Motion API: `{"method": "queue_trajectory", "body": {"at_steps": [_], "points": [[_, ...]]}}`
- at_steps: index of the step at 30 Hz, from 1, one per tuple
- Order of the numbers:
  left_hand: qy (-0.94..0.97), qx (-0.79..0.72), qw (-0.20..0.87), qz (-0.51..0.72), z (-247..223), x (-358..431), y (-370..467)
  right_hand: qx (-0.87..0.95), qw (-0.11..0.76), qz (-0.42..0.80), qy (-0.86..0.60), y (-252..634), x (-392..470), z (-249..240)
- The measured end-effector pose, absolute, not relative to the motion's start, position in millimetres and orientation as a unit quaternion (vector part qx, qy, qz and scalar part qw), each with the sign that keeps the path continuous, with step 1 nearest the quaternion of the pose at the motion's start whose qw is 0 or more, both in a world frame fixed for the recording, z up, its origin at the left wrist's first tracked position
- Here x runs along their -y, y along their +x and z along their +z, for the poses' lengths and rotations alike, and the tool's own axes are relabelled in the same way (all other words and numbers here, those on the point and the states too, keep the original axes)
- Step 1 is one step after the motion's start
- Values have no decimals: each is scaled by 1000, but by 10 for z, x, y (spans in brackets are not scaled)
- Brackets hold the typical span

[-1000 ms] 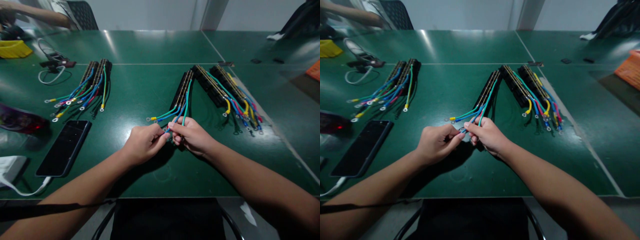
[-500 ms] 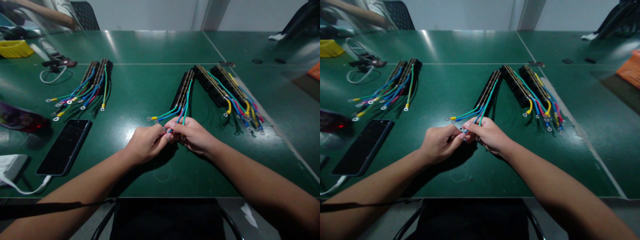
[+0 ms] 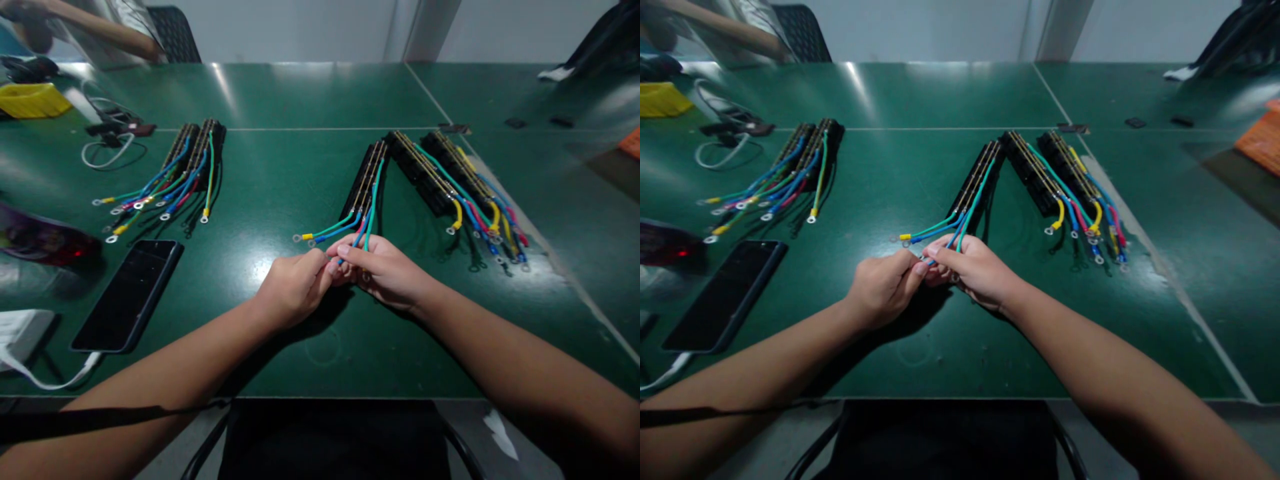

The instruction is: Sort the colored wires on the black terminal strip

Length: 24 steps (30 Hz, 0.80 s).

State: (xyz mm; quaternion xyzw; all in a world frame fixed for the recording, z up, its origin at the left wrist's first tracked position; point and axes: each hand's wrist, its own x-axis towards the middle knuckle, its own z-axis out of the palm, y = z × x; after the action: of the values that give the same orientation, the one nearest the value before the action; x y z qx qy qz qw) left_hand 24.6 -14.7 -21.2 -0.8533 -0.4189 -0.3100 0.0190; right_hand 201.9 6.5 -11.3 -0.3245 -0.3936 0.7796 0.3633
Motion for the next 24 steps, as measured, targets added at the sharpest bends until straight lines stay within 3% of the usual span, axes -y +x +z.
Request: {"method": "queue_trajectory", "body": {"at_steps": [24], "points": [[-856, 394, -25, -335, -186, 133, 229, 384, 365, 777, -340, 2020, -58, -95]]}}
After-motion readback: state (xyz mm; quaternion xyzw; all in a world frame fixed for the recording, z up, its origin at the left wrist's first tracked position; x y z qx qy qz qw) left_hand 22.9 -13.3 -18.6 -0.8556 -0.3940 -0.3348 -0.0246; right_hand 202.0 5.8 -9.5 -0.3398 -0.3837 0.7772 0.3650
